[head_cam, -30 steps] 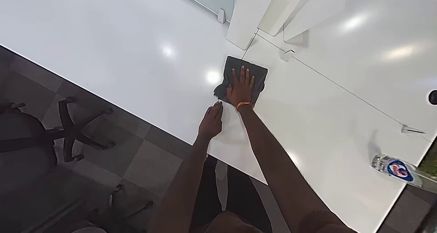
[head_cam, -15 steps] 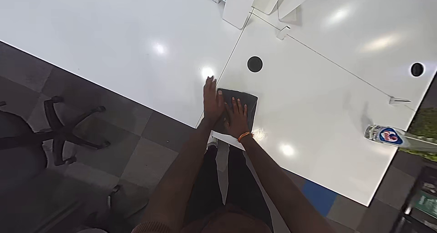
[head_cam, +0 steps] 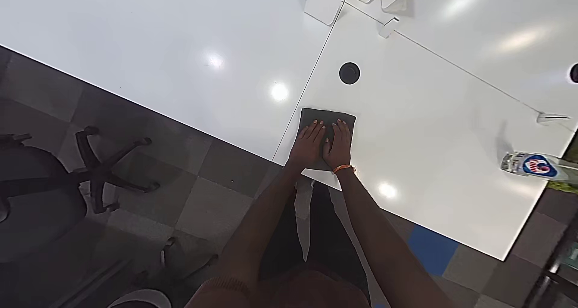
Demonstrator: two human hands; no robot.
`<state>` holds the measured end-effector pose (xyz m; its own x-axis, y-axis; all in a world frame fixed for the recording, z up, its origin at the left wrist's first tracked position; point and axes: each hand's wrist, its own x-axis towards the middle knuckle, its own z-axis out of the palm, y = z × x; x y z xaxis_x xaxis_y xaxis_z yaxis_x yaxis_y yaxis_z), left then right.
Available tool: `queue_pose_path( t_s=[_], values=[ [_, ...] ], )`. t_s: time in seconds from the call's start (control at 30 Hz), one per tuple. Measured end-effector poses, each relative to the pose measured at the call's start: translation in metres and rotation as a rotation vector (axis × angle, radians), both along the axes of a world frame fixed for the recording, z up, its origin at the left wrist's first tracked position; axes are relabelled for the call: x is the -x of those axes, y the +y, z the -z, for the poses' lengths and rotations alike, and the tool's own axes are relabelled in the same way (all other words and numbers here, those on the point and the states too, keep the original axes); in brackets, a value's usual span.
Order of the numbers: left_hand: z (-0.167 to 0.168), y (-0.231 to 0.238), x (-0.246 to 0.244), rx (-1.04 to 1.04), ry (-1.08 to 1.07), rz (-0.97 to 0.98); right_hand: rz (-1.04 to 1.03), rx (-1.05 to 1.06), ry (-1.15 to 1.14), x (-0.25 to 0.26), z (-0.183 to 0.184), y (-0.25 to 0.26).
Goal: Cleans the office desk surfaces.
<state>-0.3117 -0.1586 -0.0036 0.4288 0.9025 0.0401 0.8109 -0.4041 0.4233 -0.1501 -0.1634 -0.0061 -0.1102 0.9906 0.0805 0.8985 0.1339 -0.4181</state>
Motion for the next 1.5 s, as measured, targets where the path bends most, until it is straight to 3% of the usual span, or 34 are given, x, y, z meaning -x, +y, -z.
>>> queue_pose_path(
  t_s=[0.17,0.3,0.53,0.63,0.8,0.93,1.03,1.13,1.3,1.5],
  values=[
    [-0.006,-0.024,0.042,0.172,0.102,-0.028,-0.111,0.059,-0.157,0.002,-0.005,0.008],
    [-0.033,-0.043,0.064,0.314,0.073,-0.109,-0.144,0.141,-0.262,0.009,-0.009,0.016],
    [-0.036,-0.082,0.116,0.247,-0.155,-0.386,-0.039,0.305,-0.303,0.053,-0.027,0.117],
    [-0.037,-0.099,0.129,0.201,-0.197,-0.472,0.028,0.311,-0.279,0.064,-0.024,0.13],
    [-0.052,-0.084,0.122,0.093,-0.25,-0.564,0.05,0.222,-0.106,0.118,-0.017,0.034],
    [-0.064,-0.048,0.08,0.068,-0.35,-0.536,-0.145,0.417,-0.072,0.14,-0.028,-0.039],
    [-0.068,-0.032,0.049,0.09,-0.372,-0.452,-0.177,0.473,-0.05,0.105,-0.034,-0.067],
    [-0.061,-0.023,0.026,0.08,-0.355,-0.378,-0.15,0.369,-0.121,0.044,-0.035,-0.101],
    [-0.019,-0.01,-0.005,0.109,-0.149,-0.088,0.06,0.217,-0.255,-0.06,-0.021,-0.158],
    [-0.003,0.019,-0.031,0.124,0.076,0.075,0.268,0.387,-0.293,-0.052,-0.034,-0.121]
  ],
)
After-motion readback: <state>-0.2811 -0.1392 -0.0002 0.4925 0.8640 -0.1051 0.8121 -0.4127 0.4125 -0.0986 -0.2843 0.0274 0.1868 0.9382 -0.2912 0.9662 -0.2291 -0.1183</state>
